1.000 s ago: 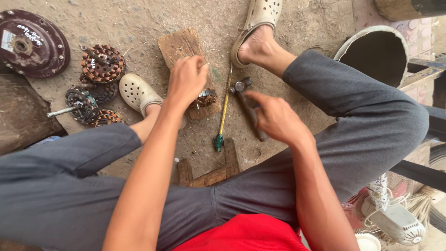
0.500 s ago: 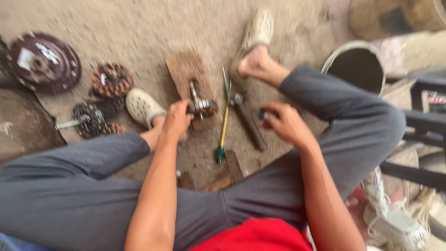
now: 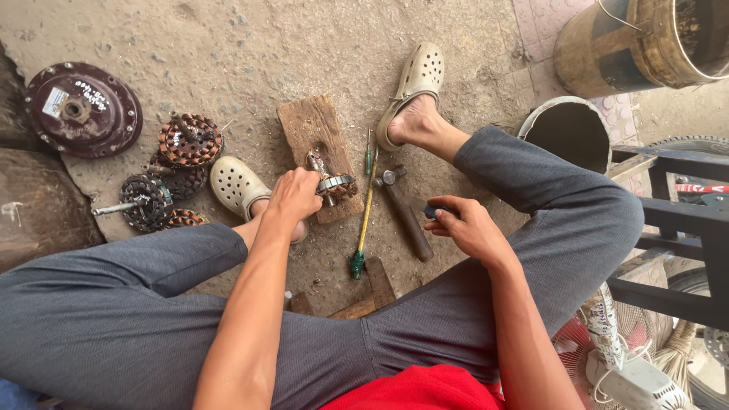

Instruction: The person sits on the ground and uses a hammer and chisel to work on a small mechanical component placed on a wooden block. They repeatedly strike the chisel to adjust or shape the part, occasionally repositioning it with their hands.

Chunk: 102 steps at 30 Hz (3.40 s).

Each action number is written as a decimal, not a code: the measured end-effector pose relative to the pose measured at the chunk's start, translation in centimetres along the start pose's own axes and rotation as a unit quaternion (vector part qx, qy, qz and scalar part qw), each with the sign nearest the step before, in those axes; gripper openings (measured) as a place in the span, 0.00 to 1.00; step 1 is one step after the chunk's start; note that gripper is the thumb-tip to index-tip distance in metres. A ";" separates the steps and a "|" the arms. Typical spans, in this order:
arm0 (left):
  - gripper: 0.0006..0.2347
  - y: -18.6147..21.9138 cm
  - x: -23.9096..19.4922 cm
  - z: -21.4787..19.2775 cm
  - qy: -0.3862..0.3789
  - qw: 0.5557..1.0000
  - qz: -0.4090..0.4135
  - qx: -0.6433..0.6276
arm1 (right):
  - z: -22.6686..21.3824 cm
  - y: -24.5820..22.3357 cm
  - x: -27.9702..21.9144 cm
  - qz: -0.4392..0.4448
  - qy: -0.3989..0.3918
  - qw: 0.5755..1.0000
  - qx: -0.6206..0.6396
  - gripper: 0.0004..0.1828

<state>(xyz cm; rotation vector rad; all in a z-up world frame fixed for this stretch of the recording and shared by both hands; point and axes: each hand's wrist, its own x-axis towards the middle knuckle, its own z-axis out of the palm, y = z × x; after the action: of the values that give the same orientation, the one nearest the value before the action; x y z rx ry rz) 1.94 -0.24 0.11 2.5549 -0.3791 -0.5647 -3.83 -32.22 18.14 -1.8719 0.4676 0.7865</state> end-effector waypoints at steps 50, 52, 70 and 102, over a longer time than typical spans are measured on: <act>0.10 -3.7 -3.9 5.4 0.198 0.909 -0.215 -0.298 | 19.2 27.1 18.2 0.459 0.062 0.835 0.296 0.18; 0.11 -3.3 -3.5 5.7 0.195 0.896 -0.237 -0.321 | 20.0 28.3 17.9 0.475 0.138 0.801 0.338 0.17; 0.06 -0.7 0.5 -0.1 0.333 0.784 -0.217 -0.477 | 10.3 9.2 13.8 0.170 0.135 0.972 -0.089 0.21; 0.06 5.9 -6.1 -7.2 -0.014 0.724 -0.093 -0.683 | 6.6 -8.8 0.6 -0.246 -0.011 0.960 0.133 0.18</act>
<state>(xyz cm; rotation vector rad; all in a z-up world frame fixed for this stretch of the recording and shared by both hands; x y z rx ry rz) -0.98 -0.03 10.83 1.1166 0.2681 -0.6028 0.05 -22.52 21.65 -1.6269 0.0742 0.3861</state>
